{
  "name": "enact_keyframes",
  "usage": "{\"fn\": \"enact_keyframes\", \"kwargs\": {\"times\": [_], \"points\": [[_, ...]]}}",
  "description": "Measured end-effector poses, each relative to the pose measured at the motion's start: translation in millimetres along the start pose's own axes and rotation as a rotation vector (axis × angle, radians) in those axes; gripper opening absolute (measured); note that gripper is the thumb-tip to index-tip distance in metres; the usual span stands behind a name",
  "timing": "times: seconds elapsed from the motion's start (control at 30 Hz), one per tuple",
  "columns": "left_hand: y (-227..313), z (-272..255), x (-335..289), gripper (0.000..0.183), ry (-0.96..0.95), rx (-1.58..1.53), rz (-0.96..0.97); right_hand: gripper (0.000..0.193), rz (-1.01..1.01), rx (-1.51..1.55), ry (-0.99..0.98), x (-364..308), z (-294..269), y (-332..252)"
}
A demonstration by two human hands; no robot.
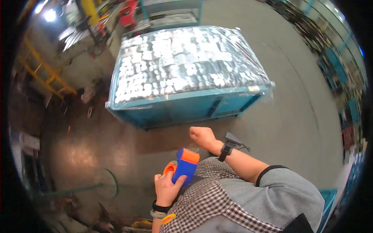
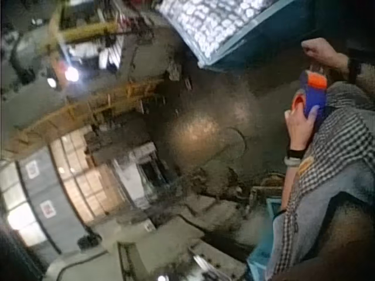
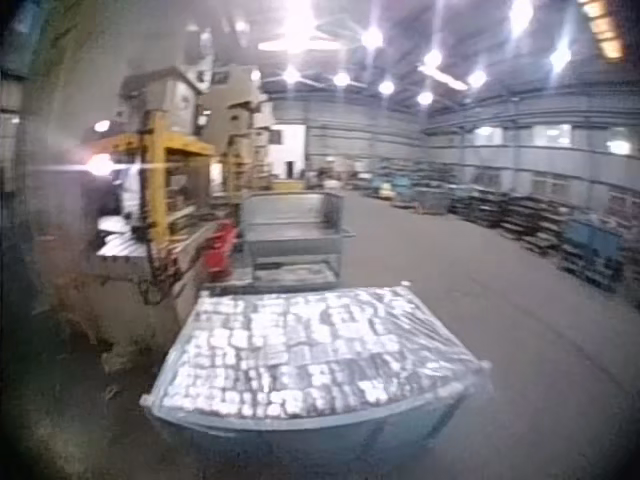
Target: Sealing a large plastic-wrapped pallet of metal components using a handheld tape dispenser.
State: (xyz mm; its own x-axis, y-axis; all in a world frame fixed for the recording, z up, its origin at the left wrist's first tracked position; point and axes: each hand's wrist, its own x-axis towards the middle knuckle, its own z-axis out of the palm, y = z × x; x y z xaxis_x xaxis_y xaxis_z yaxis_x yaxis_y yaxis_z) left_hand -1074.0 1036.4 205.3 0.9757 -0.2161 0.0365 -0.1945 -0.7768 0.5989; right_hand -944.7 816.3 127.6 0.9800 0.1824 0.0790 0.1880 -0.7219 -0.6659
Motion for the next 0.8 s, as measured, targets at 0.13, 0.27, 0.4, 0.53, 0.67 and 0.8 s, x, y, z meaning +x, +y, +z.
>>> {"fn": "enact_keyframes", "kwargs": {"times": [0.13, 0.27, 0.4, 0.53, 0.67, 0.8], "points": [[-18, -24, -11, 0.042, -0.029, 0.031, 0.104, 0.008, 0.042, -0.002, 0.106, -23, 8, -25], [-35, -43, -20, 0.042, 0.012, 0.014, 0.203, 0.007, 0.058, -0.034, 0.174, -33, 18, -44], [-59, -66, -41, 0.043, 0.061, 0.056, 0.148, 0.005, -0.005, 0.068, 0.123, -23, 37, -84], [-87, -81, -69, 0.042, 0.101, 0.058, -0.026, 0.005, -0.202, 0.035, 0.054, 8, 79, -111], [-118, -98, -82, 0.041, 0.177, 0.036, -0.159, 0.004, -0.315, 0.004, -0.054, 42, 125, -148], [-159, -118, -68, 0.041, 0.186, 0.056, -0.245, 0.004, -0.345, 0.042, -0.117, 85, 168, -169]]}}
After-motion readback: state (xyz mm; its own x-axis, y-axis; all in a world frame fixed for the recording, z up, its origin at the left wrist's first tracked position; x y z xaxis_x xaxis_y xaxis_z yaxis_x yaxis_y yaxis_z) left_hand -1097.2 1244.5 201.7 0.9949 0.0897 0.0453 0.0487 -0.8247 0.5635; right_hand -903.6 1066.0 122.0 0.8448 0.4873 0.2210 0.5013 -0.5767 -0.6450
